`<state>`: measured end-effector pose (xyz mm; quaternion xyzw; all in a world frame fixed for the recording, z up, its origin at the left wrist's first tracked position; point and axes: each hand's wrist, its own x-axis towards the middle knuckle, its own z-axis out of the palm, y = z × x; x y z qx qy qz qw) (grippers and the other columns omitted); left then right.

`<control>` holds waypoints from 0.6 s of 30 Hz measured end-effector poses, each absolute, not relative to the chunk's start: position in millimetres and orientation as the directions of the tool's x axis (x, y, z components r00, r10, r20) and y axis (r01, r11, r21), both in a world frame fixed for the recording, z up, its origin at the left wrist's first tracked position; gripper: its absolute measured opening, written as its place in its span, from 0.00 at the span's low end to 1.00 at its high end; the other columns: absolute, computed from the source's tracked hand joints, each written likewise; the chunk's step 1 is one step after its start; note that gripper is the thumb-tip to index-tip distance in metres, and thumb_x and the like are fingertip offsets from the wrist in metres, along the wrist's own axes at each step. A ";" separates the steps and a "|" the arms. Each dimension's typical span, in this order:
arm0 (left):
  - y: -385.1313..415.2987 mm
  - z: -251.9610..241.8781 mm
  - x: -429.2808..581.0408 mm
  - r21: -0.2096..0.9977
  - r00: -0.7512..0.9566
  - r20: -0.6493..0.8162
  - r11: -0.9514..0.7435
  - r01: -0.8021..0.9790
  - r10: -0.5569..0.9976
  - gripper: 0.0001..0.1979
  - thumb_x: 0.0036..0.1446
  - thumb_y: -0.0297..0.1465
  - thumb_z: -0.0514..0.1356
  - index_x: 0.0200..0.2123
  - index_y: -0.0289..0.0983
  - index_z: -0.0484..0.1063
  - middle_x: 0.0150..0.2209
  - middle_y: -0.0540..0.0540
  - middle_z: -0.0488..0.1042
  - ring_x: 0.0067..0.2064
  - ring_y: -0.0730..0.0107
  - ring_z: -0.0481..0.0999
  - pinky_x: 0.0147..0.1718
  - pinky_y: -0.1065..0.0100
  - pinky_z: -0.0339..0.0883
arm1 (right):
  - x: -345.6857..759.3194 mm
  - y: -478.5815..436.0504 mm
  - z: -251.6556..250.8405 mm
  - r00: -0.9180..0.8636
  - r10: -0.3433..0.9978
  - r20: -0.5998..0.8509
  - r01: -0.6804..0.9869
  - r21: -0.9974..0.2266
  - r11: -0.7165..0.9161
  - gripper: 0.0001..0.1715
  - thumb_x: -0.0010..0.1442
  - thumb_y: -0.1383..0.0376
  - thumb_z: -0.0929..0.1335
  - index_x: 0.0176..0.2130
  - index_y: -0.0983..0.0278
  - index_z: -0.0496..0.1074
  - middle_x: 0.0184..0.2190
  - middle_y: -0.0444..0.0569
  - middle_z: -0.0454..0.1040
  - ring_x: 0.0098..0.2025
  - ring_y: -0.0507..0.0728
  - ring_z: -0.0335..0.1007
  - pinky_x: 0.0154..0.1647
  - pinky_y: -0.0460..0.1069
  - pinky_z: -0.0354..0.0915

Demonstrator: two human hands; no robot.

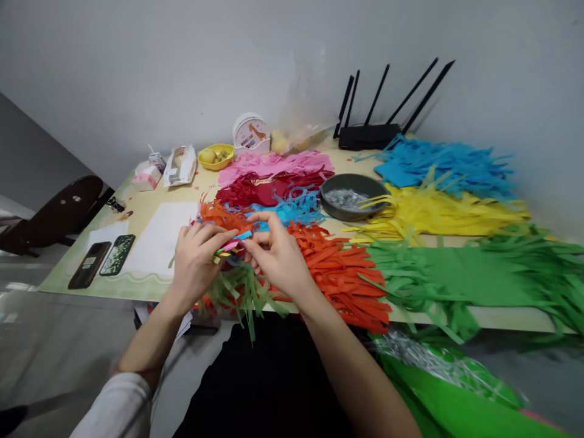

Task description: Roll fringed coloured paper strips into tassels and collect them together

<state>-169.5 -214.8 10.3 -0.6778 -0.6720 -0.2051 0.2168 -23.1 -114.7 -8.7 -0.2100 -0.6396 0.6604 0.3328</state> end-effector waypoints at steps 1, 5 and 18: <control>-214.0 9.9 -170.7 -0.004 0.018 0.556 -0.019 1.000 0.831 0.14 0.61 0.24 0.61 0.49 0.41 0.78 0.41 0.45 0.80 0.42 0.60 0.73 0.39 0.59 0.57 | -23.7 -111.1 -9.8 -0.684 0.716 0.140 -0.181 -0.983 0.019 0.30 0.55 0.58 0.72 0.54 0.62 0.61 0.20 0.35 0.71 0.18 0.51 0.67 0.18 0.44 0.66; -211.8 9.9 -174.5 0.100 0.014 0.509 -0.075 0.992 0.860 0.12 0.62 0.25 0.59 0.46 0.40 0.78 0.41 0.46 0.81 0.41 0.60 0.73 0.39 0.60 0.57 | -22.9 -94.9 -12.0 -0.785 0.618 0.038 -0.154 -0.979 -0.135 0.28 0.50 0.56 0.76 0.47 0.64 0.71 0.21 0.41 0.76 0.20 0.52 0.72 0.23 0.47 0.71; -182.3 -12.4 -204.8 0.647 -0.245 0.376 -0.064 0.759 0.894 0.02 0.54 0.27 0.67 0.33 0.36 0.80 0.36 0.44 0.81 0.38 0.64 0.78 0.41 0.65 0.68 | 30.3 -28.7 10.8 -0.144 0.942 0.304 -0.571 -0.803 0.172 0.20 0.52 0.54 0.75 0.25 0.61 0.64 0.23 0.36 0.70 0.18 0.41 0.50 0.17 0.45 0.40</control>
